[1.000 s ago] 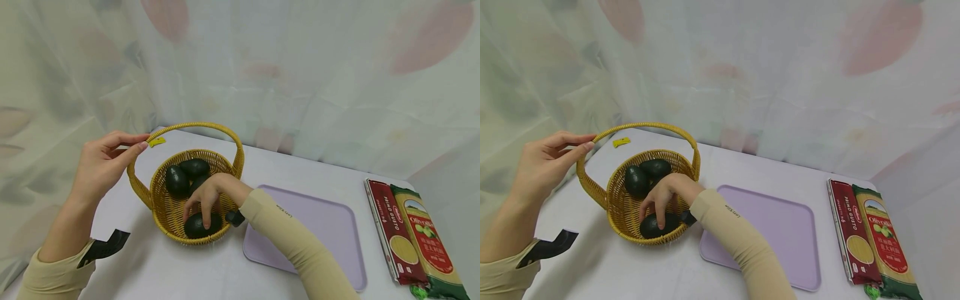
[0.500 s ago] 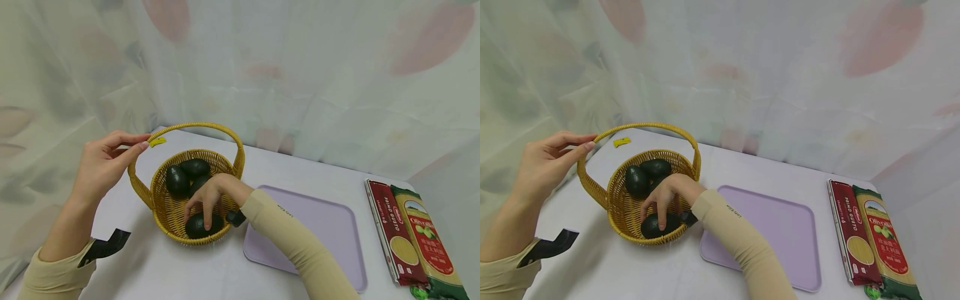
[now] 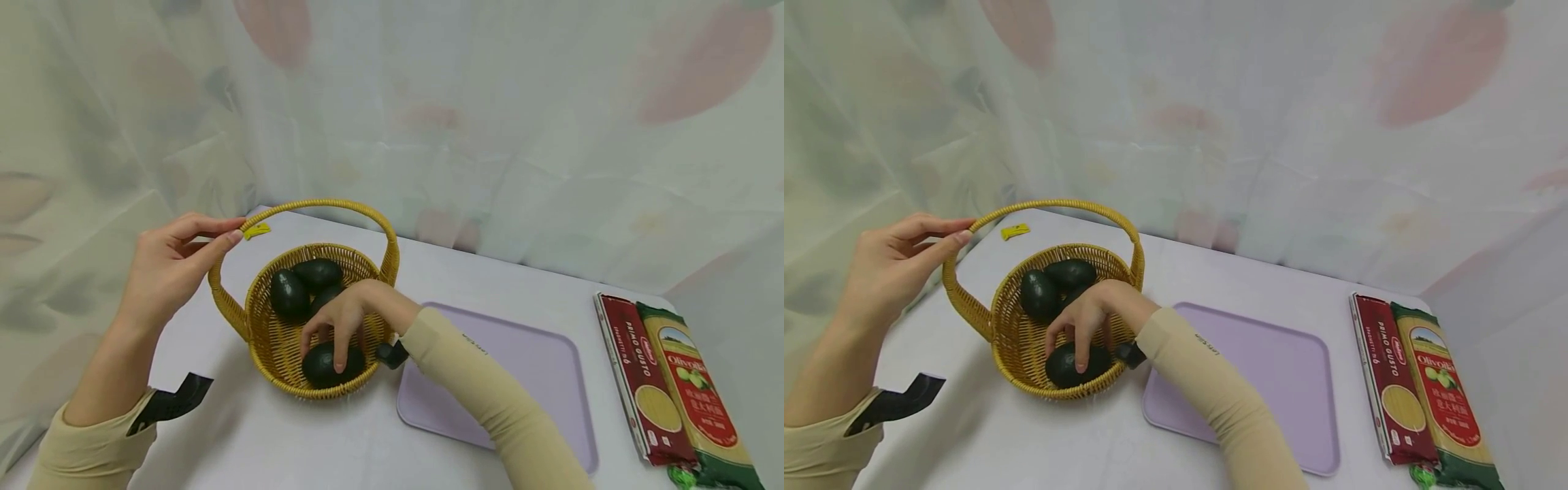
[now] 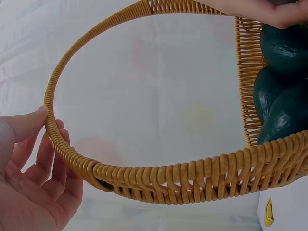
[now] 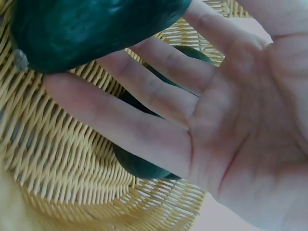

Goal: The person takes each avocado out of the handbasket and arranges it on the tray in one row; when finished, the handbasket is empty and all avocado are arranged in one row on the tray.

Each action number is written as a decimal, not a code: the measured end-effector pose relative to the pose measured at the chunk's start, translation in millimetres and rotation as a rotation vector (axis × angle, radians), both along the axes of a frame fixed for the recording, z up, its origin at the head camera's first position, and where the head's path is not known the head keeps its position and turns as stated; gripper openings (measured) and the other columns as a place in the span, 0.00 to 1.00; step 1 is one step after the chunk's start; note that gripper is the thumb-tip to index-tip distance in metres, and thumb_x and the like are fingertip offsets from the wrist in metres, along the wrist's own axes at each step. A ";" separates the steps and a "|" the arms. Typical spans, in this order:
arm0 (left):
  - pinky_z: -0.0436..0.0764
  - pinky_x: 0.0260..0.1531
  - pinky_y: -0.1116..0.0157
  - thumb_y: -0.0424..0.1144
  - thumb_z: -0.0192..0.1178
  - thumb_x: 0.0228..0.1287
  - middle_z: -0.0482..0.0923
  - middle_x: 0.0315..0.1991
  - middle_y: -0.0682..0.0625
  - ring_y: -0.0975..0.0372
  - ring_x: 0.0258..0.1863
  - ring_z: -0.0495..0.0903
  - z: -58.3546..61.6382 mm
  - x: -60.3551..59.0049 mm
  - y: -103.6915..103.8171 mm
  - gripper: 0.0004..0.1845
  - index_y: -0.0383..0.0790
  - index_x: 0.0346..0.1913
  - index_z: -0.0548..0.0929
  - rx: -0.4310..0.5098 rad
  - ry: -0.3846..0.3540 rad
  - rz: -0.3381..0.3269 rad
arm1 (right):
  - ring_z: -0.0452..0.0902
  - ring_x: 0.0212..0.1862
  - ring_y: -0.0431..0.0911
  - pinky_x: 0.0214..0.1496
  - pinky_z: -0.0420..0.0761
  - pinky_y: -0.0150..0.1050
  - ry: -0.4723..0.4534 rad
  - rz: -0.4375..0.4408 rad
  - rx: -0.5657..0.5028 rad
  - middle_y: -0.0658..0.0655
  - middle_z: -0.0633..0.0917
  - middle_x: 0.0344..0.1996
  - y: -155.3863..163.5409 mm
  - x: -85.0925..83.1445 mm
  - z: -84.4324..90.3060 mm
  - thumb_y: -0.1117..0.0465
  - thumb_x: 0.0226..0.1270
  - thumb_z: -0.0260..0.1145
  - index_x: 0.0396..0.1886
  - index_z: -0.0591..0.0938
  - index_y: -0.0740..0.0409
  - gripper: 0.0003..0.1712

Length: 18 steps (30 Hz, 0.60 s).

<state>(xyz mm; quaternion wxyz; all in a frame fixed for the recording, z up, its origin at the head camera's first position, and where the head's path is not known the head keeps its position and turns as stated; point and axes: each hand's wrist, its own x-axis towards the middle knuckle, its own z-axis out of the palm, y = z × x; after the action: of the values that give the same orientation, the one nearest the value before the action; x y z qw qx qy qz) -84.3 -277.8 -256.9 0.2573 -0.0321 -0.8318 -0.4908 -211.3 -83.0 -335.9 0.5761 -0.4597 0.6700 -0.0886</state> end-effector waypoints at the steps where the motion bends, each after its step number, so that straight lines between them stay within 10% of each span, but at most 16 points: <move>1: 0.78 0.37 0.78 0.29 0.65 0.63 0.85 0.44 0.59 0.68 0.35 0.86 -0.1 -0.1 -0.1 0.10 0.30 0.46 0.86 0.003 0.001 -0.002 | 0.72 0.55 0.42 0.46 0.83 0.49 0.000 0.003 -0.006 0.48 0.72 0.55 1.3 -0.4 1.2 0.62 0.53 0.78 0.58 0.75 0.38 0.34; 18: 0.78 0.36 0.78 0.28 0.65 0.63 0.85 0.45 0.58 0.68 0.35 0.86 -1.6 -0.7 -0.5 0.11 0.29 0.48 0.85 0.009 0.005 -0.009 | 0.74 0.55 0.45 0.42 0.84 0.42 0.055 -0.018 -0.181 0.49 0.70 0.57 30.0 -7.0 29.6 0.57 0.54 0.78 0.62 0.73 0.38 0.36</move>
<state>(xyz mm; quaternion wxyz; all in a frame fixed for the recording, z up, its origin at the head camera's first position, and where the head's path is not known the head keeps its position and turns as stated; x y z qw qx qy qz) -85.0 -278.3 -258.5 0.2572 -0.0359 -0.8289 -0.4955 -218.2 -53.0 -306.3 0.5127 -0.5062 0.6789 -0.1413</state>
